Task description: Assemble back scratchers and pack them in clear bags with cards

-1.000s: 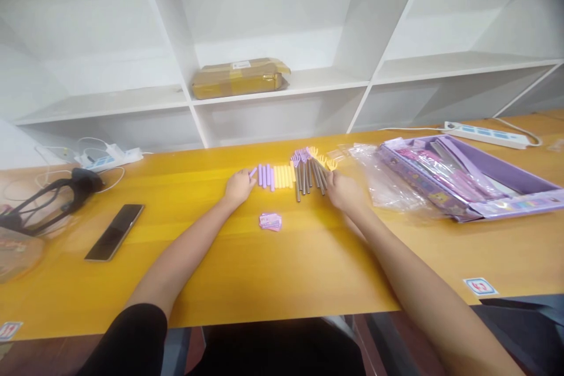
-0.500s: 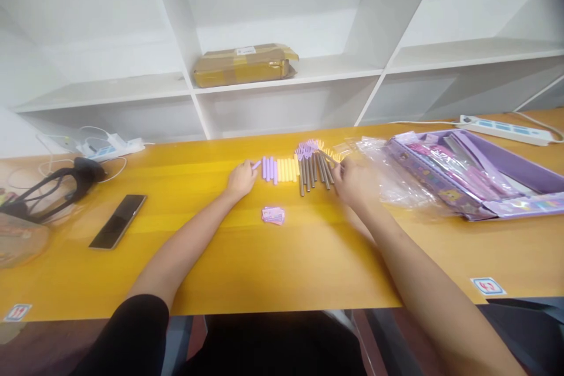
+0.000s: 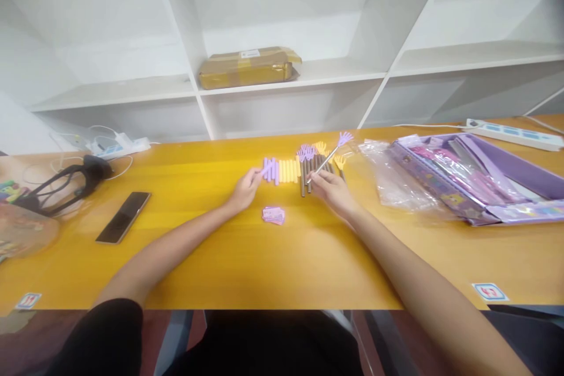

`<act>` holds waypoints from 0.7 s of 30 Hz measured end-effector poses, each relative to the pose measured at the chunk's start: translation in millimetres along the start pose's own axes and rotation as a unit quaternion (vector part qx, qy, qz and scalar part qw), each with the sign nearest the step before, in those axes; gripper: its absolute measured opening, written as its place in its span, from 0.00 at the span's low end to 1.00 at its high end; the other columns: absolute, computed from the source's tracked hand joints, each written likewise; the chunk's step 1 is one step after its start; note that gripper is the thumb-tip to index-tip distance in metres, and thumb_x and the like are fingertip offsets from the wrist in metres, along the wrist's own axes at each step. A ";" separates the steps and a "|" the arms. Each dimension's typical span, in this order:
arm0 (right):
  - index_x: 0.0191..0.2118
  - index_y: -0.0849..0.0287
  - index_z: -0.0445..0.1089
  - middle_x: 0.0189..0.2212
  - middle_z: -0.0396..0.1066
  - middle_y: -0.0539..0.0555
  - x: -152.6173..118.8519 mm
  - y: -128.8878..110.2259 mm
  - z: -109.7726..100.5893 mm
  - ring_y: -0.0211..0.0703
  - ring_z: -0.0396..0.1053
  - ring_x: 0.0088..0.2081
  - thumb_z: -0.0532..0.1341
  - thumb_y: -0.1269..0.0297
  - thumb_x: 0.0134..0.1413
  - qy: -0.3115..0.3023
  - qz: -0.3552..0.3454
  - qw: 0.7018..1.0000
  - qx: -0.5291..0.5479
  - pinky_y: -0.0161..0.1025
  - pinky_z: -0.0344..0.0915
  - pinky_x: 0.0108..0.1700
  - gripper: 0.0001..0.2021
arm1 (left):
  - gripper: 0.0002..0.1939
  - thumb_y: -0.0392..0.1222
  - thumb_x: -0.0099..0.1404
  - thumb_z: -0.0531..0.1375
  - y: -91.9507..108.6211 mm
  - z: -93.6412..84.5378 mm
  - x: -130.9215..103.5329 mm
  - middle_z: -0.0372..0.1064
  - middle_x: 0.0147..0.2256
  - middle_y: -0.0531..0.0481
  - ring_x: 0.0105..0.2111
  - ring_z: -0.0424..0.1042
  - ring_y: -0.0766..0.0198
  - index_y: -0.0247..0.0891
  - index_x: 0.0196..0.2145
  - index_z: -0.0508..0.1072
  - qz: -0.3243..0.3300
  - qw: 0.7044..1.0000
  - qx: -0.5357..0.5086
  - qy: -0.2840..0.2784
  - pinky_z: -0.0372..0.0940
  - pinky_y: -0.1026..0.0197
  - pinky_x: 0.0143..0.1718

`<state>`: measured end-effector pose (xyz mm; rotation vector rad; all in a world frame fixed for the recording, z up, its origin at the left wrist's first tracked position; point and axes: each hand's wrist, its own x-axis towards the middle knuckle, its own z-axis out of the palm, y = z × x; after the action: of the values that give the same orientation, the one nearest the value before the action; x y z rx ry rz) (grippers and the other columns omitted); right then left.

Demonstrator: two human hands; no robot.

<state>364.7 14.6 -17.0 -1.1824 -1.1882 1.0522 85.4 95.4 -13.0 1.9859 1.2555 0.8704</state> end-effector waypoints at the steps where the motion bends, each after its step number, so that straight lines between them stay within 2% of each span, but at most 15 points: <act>1: 0.42 0.56 0.72 0.22 0.52 0.42 -2.0 0.3 4.5 0.34 0.49 0.24 0.69 0.32 0.56 -0.019 0.004 1.000 0.008 0.34 0.49 0.28 0.28 | 0.18 0.54 0.81 0.52 2.5 -3.1 -18.2 0.73 0.33 0.52 0.31 0.71 0.61 0.41 0.50 0.76 0.010 0.999 -0.009 -0.031 0.67 0.60 0.36; 2: 0.42 0.56 0.73 0.23 0.54 0.43 -4.2 0.0 8.5 0.34 0.50 0.24 0.70 0.34 0.55 -0.036 0.008 0.999 0.016 0.34 0.49 0.28 0.28 | 0.19 0.56 0.81 0.52 4.2 -6.8 -36.9 0.73 0.33 0.52 0.31 0.70 0.61 0.41 0.53 0.75 0.027 0.995 -0.033 -0.087 0.67 0.60 0.37; 3: 0.42 0.56 0.73 0.23 0.56 0.43 -6.6 -0.8 12.1 0.34 0.50 0.24 0.71 0.35 0.54 -0.052 0.011 0.998 0.022 0.34 0.49 0.28 0.27 | 0.21 0.57 0.81 0.51 5.0 -11.0 -54.8 0.73 0.33 0.52 0.32 0.71 0.61 0.42 0.55 0.74 0.036 0.991 -0.053 -0.119 0.68 0.59 0.38; 6: 0.38 0.57 0.76 0.22 0.58 0.45 -14.6 -3.8 20.2 0.35 0.53 0.24 0.69 0.35 0.57 -0.114 0.018 0.992 0.042 0.35 0.50 0.28 0.26 | 0.21 0.57 0.81 0.52 4.6 -21.6 -94.7 0.79 0.46 0.45 0.44 0.77 0.57 0.42 0.58 0.73 0.052 0.985 -0.076 -0.148 0.70 0.55 0.50; 8: 0.35 0.58 0.77 0.21 0.57 0.47 -20.1 -5.4 25.1 0.36 0.54 0.24 0.62 0.33 0.64 -0.159 0.019 0.986 0.054 0.35 0.51 0.28 0.29 | 0.21 0.57 0.80 0.54 4.5 -23.6 -105.7 0.79 0.53 0.41 0.50 0.78 0.54 0.42 0.58 0.73 0.065 0.981 -0.079 -0.166 0.69 0.53 0.56; 10: 0.35 0.58 0.76 0.21 0.60 0.47 -25.1 -6.3 30.4 0.35 0.55 0.23 0.59 0.32 0.67 -0.175 0.017 0.983 0.055 0.36 0.51 0.28 0.30 | 0.21 0.57 0.80 0.54 5.6 -21.4 -106.3 0.78 0.55 0.39 0.53 0.78 0.52 0.42 0.58 0.73 0.068 0.974 -0.106 -0.189 0.68 0.51 0.58; 13: 0.35 0.56 0.71 0.21 0.62 0.46 -29.7 -6.8 37.9 0.34 0.55 0.22 0.66 0.37 0.65 -0.154 0.012 0.987 0.047 0.35 0.49 0.27 0.24 | 0.21 0.58 0.79 0.55 6.9 -16.9 -99.9 0.79 0.55 0.39 0.54 0.78 0.52 0.40 0.57 0.73 0.046 0.963 -0.169 -0.204 0.68 0.51 0.58; 17: 0.31 0.55 0.65 0.20 0.62 0.45 -30.1 -8.4 38.8 0.33 0.54 0.21 0.69 0.40 0.63 -0.112 -0.003 0.990 0.084 0.35 0.49 0.26 0.25 | 0.23 0.63 0.76 0.57 2.4 -16.3 -95.4 0.79 0.40 0.47 0.44 0.78 0.57 0.40 0.52 0.73 -0.011 0.962 -0.193 -0.192 0.70 0.57 0.49; 21: 0.32 0.56 0.67 0.22 0.66 0.46 -29.4 -12.8 30.1 0.33 0.55 0.21 0.73 0.42 0.59 -0.111 -0.007 0.989 0.095 0.35 0.51 0.26 0.24 | 0.24 0.64 0.75 0.57 -1.1 -17.1 -94.9 0.72 0.30 0.52 0.40 0.75 0.59 0.40 0.49 0.75 -0.026 0.960 -0.205 -0.191 0.68 0.60 0.44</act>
<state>331.5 -12.7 -7.5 -0.9268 -1.2336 1.2815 40.1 10.8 -22.7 1.6764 0.8241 0.6193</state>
